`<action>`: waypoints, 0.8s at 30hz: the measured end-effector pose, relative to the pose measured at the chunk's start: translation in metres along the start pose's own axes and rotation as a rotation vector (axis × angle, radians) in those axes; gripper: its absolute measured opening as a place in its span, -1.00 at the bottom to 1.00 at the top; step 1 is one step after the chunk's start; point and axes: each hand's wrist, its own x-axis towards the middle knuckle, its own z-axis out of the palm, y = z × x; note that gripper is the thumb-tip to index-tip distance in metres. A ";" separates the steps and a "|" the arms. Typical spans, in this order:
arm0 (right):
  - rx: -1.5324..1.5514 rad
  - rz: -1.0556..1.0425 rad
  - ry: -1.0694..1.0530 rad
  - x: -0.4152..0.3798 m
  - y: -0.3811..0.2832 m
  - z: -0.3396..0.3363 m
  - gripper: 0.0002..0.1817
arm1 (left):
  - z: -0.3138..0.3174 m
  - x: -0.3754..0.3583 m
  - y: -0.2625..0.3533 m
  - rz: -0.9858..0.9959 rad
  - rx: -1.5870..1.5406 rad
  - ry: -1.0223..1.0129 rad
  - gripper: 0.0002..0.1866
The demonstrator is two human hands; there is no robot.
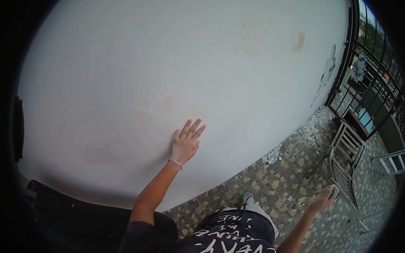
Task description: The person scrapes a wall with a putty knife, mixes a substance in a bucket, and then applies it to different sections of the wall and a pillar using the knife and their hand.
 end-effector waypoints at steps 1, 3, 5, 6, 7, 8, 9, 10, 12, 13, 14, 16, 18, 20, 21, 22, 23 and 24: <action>-0.047 0.023 -0.024 -0.006 -0.015 0.002 -0.64 | -0.001 0.001 0.002 0.001 -0.017 -0.020 -0.22; -0.116 0.156 -0.057 -0.013 -0.047 0.011 -0.60 | -0.007 0.006 0.006 -0.094 0.001 0.033 -0.22; -0.137 0.084 -0.219 -0.009 -0.044 0.007 -0.60 | -0.018 0.003 0.004 -0.177 -0.009 0.052 -0.21; -0.147 0.047 -0.305 -0.010 -0.044 0.008 -0.61 | -0.027 -0.001 -0.002 -0.212 -0.030 0.042 -0.21; -0.125 0.113 -0.398 -0.008 -0.047 0.010 -0.67 | -0.036 -0.008 -0.008 -0.247 -0.048 0.028 -0.21; -0.211 0.101 -0.533 -0.006 -0.051 0.015 -0.69 | -0.042 -0.017 -0.016 -0.239 -0.041 0.039 -0.22; -0.298 0.090 -0.668 -0.005 -0.059 0.024 -0.70 | -0.048 -0.026 -0.024 -0.229 -0.032 0.049 -0.22; -0.383 0.078 -0.798 -0.006 -0.066 0.035 -0.71 | -0.052 -0.035 -0.033 -0.218 -0.021 0.061 -0.23; -0.430 0.026 -0.938 -0.015 -0.071 0.067 -0.74 | -0.049 -0.053 -0.055 -0.336 -0.033 0.182 -0.30; -0.455 -0.004 -1.005 -0.019 -0.078 0.087 -0.74 | -0.043 -0.064 -0.068 -0.409 -0.116 0.250 -0.33; -0.390 0.056 -1.118 -0.024 -0.106 0.106 -0.74 | -0.036 -0.076 -0.081 -0.480 -0.202 0.316 -0.35; -0.315 0.006 -1.277 -0.038 -0.161 0.144 -0.75 | -0.012 -0.106 -0.115 -0.388 -0.009 0.315 -0.40; -0.241 -0.151 -1.354 -0.050 -0.203 0.181 -0.76 | 0.002 -0.116 -0.123 -0.332 0.125 0.352 -0.45; -0.088 -0.325 -1.381 -0.060 -0.242 0.211 -0.74 | -0.002 -0.116 -0.124 -0.312 0.222 0.444 -0.49; -0.021 -0.419 -1.393 -0.066 -0.262 0.227 -0.73 | 0.000 -0.115 -0.125 -0.317 0.215 0.462 -0.49; 0.020 -0.529 -1.404 -0.071 -0.283 0.241 -0.72 | 0.002 -0.116 -0.126 -0.319 0.209 0.479 -0.50; 0.065 -0.636 -1.412 -0.074 -0.301 0.250 -0.72 | 0.002 -0.118 -0.124 -0.320 0.205 0.495 -0.50; 0.097 -0.670 -1.415 -0.079 -0.314 0.260 -0.72 | 0.003 -0.119 -0.123 -0.333 0.188 0.504 -0.51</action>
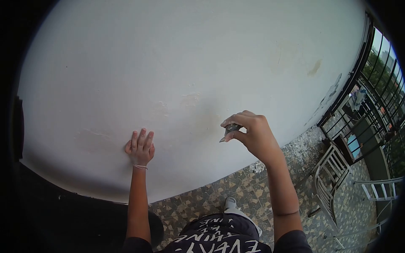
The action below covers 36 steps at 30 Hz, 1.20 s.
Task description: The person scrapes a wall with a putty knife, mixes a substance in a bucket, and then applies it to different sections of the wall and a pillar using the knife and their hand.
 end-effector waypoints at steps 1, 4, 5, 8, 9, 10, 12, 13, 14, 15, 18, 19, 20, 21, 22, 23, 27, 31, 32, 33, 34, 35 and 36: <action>0.001 -0.044 -0.002 0.014 -0.006 0.002 -0.72 | 0.001 -0.001 0.001 -0.019 -0.013 0.006 -0.51; -0.066 -0.220 0.009 0.042 -0.008 0.018 -0.73 | -0.001 -0.006 0.000 -0.043 -0.016 0.012 -0.52; -0.096 -0.282 0.016 0.048 -0.004 0.023 -0.73 | -0.002 -0.006 0.000 -0.041 -0.013 0.009 -0.53; -0.276 -0.275 -0.084 0.055 0.013 0.038 -0.69 | 0.000 -0.006 -0.001 -0.036 -0.018 0.053 -0.54; -0.331 -0.294 -0.106 0.054 0.020 0.043 -0.68 | -0.001 -0.006 -0.002 -0.035 -0.009 0.061 -0.54; -0.344 -0.302 -0.087 0.053 0.023 0.044 -0.68 | -0.001 -0.006 -0.002 -0.032 -0.001 0.064 -0.54; -0.368 -0.313 -0.052 0.052 0.028 0.045 -0.67 | 0.000 -0.008 -0.001 -0.031 0.004 0.072 -0.55; -0.375 -0.335 -0.001 0.050 0.024 0.043 -0.68 | -0.001 -0.009 -0.001 -0.031 0.003 0.077 -0.55; -0.381 -0.355 0.051 0.050 0.018 0.039 -0.69 | 0.001 -0.010 -0.002 -0.030 0.000 0.081 -0.55; -0.388 -0.372 0.106 0.050 0.014 0.035 -0.70 | 0.001 -0.011 -0.001 -0.031 0.008 0.078 -0.56; -0.434 -0.441 0.139 0.051 0.008 0.036 -0.68 | 0.001 -0.014 -0.001 -0.031 0.019 0.082 -0.57; -0.458 -0.452 0.144 0.052 0.009 0.038 -0.68 | 0.002 -0.015 -0.001 -0.031 0.017 0.086 -0.57; -0.481 -0.467 0.151 0.048 0.010 0.038 -0.68 | -0.002 -0.015 0.002 -0.032 0.018 0.091 -0.57; -0.504 -0.481 0.156 0.049 0.013 0.039 -0.69 | -0.002 -0.014 0.003 -0.035 0.020 0.095 -0.58; -0.505 -0.495 0.151 0.049 0.015 0.040 -0.69 | -0.002 -0.013 0.003 -0.037 0.021 0.097 -0.58; -0.506 -0.507 0.147 0.048 0.017 0.041 -0.69 | -0.002 -0.014 0.002 -0.036 0.021 0.100 -0.58; -0.528 -0.517 0.190 0.045 0.012 0.038 -0.70 | 0.002 -0.018 -0.001 0.018 0.014 0.105 -0.57; -0.523 -0.524 0.190 0.044 0.015 0.045 -0.70 | 0.001 -0.018 -0.001 -0.016 0.018 0.104 -0.58; -0.525 -0.530 0.191 0.044 0.015 0.046 -0.70 | 0.000 -0.018 0.000 -0.031 0.019 0.103 -0.57; -0.527 -0.536 0.192 0.044 0.016 0.046 -0.70 | 0.000 -0.018 0.000 -0.031 0.018 0.103 -0.58; -0.506 -0.537 0.221 0.044 0.013 0.043 -0.70 | -0.001 -0.017 0.000 -0.031 0.019 0.104 -0.58; -0.484 -0.538 0.250 0.044 0.008 0.038 -0.70 | 0.000 -0.017 0.000 -0.031 0.020 0.104 -0.58; -0.462 -0.538 0.278 0.045 0.004 0.035 -0.70 | 0.000 -0.017 0.000 -0.031 0.013 0.111 -0.58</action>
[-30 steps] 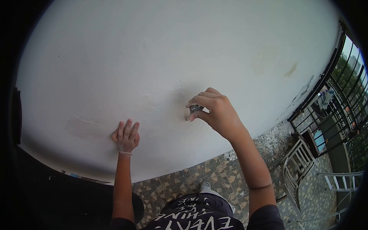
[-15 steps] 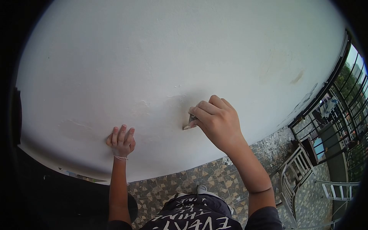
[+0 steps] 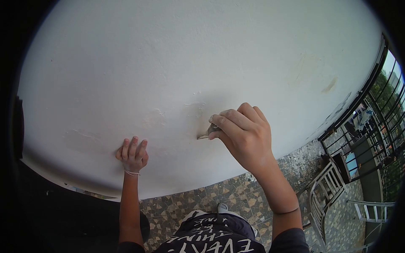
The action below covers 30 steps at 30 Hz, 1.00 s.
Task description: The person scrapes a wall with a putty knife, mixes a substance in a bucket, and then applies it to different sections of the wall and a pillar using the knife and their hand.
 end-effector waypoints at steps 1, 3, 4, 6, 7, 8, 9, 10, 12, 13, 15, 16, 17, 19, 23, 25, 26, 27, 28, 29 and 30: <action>0.000 -0.003 -0.001 0.002 -0.001 0.000 -0.70 | 0.001 0.000 -0.001 0.000 -0.007 0.006 -0.58; -0.001 -0.005 -0.003 0.006 -0.003 0.000 -0.70 | 0.001 0.001 -0.001 0.003 -0.012 0.011 -0.59; -0.017 -0.022 -0.027 0.004 -0.003 0.004 -0.71 | 0.000 0.001 -0.001 0.003 -0.010 0.009 -0.59; -0.049 -0.062 -0.071 -0.003 -0.001 0.015 -0.71 | -0.003 0.001 0.001 0.004 -0.007 0.011 -0.60; -0.053 -0.074 -0.092 -0.006 -0.001 0.020 -0.72 | -0.002 0.000 0.001 0.004 -0.007 0.013 -0.60; -0.052 -0.073 -0.081 -0.005 -0.003 0.021 -0.72 | -0.002 -0.002 -0.001 0.003 -0.006 0.014 -0.60; -0.049 -0.072 -0.069 -0.005 -0.003 0.021 -0.71 | -0.002 -0.001 -0.002 0.017 -0.013 0.017 -0.60; -0.044 -0.069 -0.057 -0.005 -0.003 0.022 -0.71 | -0.002 0.001 -0.002 0.031 -0.021 0.018 -0.59; -0.016 -0.051 0.012 0.004 -0.007 0.012 -0.71 | -0.003 0.001 -0.003 0.045 -0.033 0.017 -0.59; -0.004 -0.039 0.046 0.007 -0.010 0.007 -0.71 | -0.002 0.001 -0.003 0.045 -0.036 0.017 -0.58; 0.020 -0.048 0.052 0.009 -0.015 0.005 -0.71 | -0.002 -0.001 -0.004 0.043 -0.038 0.018 -0.58; 0.029 -0.054 0.056 0.010 -0.017 0.005 -0.71 | -0.003 -0.001 -0.004 0.041 -0.035 0.019 -0.58; 0.015 -0.074 0.027 0.009 -0.019 0.011 -0.72 | -0.003 -0.001 -0.003 0.039 -0.034 0.020 -0.58; -0.017 -0.116 -0.029 0.001 -0.023 0.030 -0.72 | -0.003 -0.001 -0.004 0.042 -0.028 0.030 -0.59; -0.015 -0.166 -0.014 -0.003 -0.029 0.042 -0.72 | -0.002 -0.003 -0.006 0.041 -0.041 0.034 -0.59; -0.019 -0.129 0.029 0.008 -0.032 0.025 -0.71 | -0.001 -0.001 -0.006 0.039 -0.044 0.040 -0.59; -0.020 -0.109 0.049 0.009 -0.033 0.017 -0.71 | -0.005 -0.001 -0.004 0.039 -0.047 0.040 -0.59; -0.023 -0.109 0.058 0.009 -0.032 0.014 -0.72 | -0.007 -0.001 -0.003 0.026 -0.040 0.032 -0.59; -0.021 -0.113 0.052 0.007 -0.033 0.017 -0.72 | -0.009 0.000 -0.002 0.013 -0.033 0.028 -0.60; -0.021 -0.118 0.046 0.003 -0.033 0.025 -0.73 | -0.009 0.000 -0.001 -0.002 -0.026 0.025 -0.60; -0.023 -0.124 0.042 -0.001 -0.033 0.031 -0.73 | -0.010 0.001 0.000 -0.003 -0.026 0.025 -0.60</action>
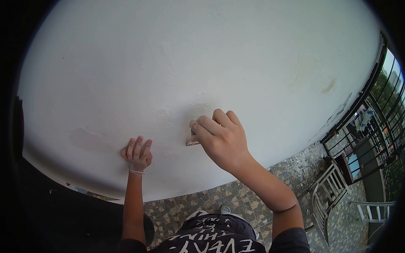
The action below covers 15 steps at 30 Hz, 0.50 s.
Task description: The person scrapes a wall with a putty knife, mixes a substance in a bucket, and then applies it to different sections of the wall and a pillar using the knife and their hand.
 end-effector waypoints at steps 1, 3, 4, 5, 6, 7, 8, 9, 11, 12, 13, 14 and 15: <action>-0.001 -0.023 -0.045 -0.007 0.000 0.004 -0.74 | -0.001 0.000 0.000 0.000 0.002 0.002 -0.60; -0.002 -0.065 -0.131 -0.020 -0.007 0.010 -0.76 | -0.002 -0.001 -0.002 0.005 0.002 0.001 -0.60; 0.019 -0.055 -0.129 -0.022 -0.010 0.005 -0.77 | -0.003 -0.001 -0.002 0.004 0.001 -0.003 -0.60; 0.044 -0.049 -0.130 -0.024 -0.012 -0.003 -0.78 | -0.004 -0.003 0.000 -0.001 0.001 -0.012 -0.59; 0.072 -0.040 -0.135 -0.025 -0.014 -0.011 -0.78 | -0.004 -0.005 -0.001 0.003 0.012 -0.018 -0.59; 0.095 0.002 -0.143 -0.028 -0.016 -0.021 -0.76 | -0.003 -0.007 -0.002 0.011 0.023 -0.025 -0.58; 0.109 0.030 -0.154 -0.031 -0.017 -0.032 -0.75 | -0.001 -0.009 -0.002 0.020 0.034 -0.031 -0.56; 0.122 0.059 -0.164 -0.034 -0.018 -0.045 -0.73 | 0.002 -0.012 0.000 -0.074 0.017 -0.012 -0.53; 0.138 0.101 -0.175 -0.047 -0.019 -0.065 -0.69 | 0.003 -0.014 0.002 -0.263 -0.012 0.030 -0.43; 0.128 0.114 -0.200 -0.054 -0.020 -0.076 -0.68 | -0.002 -0.010 0.004 -0.373 -0.024 -0.018 -0.39; 0.113 0.127 -0.218 -0.061 -0.021 -0.086 -0.68 | -0.007 -0.002 0.009 -0.480 -0.037 -0.057 -0.33; 0.096 0.141 -0.233 -0.067 -0.022 -0.095 -0.68 | -0.009 0.011 0.013 -0.585 -0.053 -0.092 -0.27; 0.081 0.160 -0.239 -0.075 -0.022 -0.104 -0.67 | -0.011 0.030 0.016 -0.613 -0.079 -0.032 -0.26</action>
